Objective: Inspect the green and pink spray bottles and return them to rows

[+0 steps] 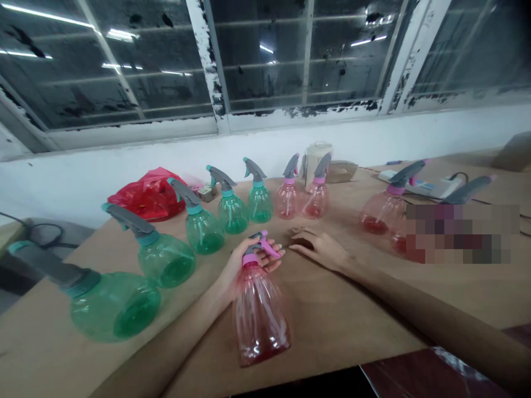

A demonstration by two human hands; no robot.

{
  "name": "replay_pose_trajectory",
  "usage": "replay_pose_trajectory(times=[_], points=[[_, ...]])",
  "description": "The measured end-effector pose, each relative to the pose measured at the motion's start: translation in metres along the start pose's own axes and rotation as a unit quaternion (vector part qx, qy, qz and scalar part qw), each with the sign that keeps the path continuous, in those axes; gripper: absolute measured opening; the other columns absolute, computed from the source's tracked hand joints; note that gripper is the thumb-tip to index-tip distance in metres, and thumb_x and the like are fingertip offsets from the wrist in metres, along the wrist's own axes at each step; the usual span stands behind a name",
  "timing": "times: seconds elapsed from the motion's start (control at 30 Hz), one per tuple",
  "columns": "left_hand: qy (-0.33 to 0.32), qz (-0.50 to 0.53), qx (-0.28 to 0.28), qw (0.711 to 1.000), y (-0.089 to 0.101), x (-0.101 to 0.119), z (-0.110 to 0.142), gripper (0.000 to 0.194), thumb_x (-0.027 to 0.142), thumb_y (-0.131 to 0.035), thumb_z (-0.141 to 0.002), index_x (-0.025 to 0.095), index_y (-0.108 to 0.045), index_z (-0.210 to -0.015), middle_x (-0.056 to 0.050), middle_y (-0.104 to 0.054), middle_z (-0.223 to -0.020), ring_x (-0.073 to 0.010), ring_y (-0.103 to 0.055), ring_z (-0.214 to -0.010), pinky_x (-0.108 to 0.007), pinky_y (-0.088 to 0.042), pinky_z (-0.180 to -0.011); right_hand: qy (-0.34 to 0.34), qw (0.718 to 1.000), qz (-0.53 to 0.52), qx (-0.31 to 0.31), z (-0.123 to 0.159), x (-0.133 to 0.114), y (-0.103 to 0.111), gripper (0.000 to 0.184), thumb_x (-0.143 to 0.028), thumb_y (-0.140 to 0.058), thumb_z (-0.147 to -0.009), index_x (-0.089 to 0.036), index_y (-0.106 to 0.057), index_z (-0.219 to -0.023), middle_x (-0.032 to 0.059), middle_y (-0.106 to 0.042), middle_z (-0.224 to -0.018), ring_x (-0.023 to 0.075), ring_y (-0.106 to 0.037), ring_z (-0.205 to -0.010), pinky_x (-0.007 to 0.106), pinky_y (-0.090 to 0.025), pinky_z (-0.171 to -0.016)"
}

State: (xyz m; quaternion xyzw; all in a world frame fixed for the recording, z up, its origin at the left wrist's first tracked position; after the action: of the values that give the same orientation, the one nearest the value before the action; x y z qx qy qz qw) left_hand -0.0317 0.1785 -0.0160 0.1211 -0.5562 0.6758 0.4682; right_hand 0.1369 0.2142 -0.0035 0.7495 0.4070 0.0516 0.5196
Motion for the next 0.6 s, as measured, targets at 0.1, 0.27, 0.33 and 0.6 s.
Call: replay_pose_trajectory(times=[0.1,0.27,0.33,0.6], points=[[0.017,0.005,-0.018,1.000,-0.001,-0.006,-0.002,0.026,0.034,-0.053,-0.084,0.012,-0.064,-0.093,-0.012,-0.070,-0.093,-0.0235,-0.067,-0.096,-0.037,-0.048,-0.091,-0.017,1.000,0.012,-0.007,0.004,0.008,-0.007,0.045,-0.053,-0.046,-0.088,-0.020,-0.060,-0.115,0.0095,-0.059,-0.126,0.0224,-0.052,-0.120,0.042,-0.041,-0.102],[0.026,-0.021,-0.028,0.999,0.002,-0.008,-0.006,0.036,0.043,-0.052,-0.082,0.010,-0.065,-0.089,-0.016,-0.069,-0.093,-0.0257,-0.066,-0.096,-0.038,-0.045,-0.093,-0.023,0.999,0.026,-0.025,0.008,0.010,-0.009,0.053,-0.056,-0.042,-0.088,-0.019,-0.055,-0.124,0.0118,-0.052,-0.134,0.0247,-0.045,-0.128,0.046,-0.037,-0.106],[0.024,-0.023,-0.025,0.999,0.002,-0.008,-0.007,0.035,0.043,-0.053,-0.081,0.010,-0.064,-0.086,-0.015,-0.069,-0.088,-0.0252,-0.067,-0.091,-0.038,-0.046,-0.091,-0.021,0.999,0.032,-0.027,0.009,0.008,-0.010,0.054,-0.055,-0.042,-0.088,-0.018,-0.053,-0.126,0.0124,-0.051,-0.135,0.0252,-0.043,-0.129,0.047,-0.036,-0.107],[-0.066,-0.098,-0.007,0.993,-0.013,0.000,0.009,0.021,0.035,-0.058,-0.080,0.016,-0.058,-0.070,0.000,-0.057,-0.059,-0.0128,-0.058,-0.053,-0.030,-0.051,-0.067,-0.008,0.997,0.065,-0.041,0.011,0.005,-0.010,0.056,-0.055,-0.039,-0.090,-0.017,-0.051,-0.130,0.0121,-0.051,-0.136,0.0242,-0.039,-0.132,0.048,-0.027,-0.111]])
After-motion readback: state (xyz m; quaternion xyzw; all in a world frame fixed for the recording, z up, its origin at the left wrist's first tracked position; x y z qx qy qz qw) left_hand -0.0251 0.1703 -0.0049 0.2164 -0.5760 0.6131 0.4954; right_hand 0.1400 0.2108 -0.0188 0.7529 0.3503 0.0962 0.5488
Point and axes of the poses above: each hand's wrist, its own z-axis away from the middle knuckle, its own y-axis out of the back of the hand, x = y × z, the point moved 7 cm from there along -z, towards the middle knuckle
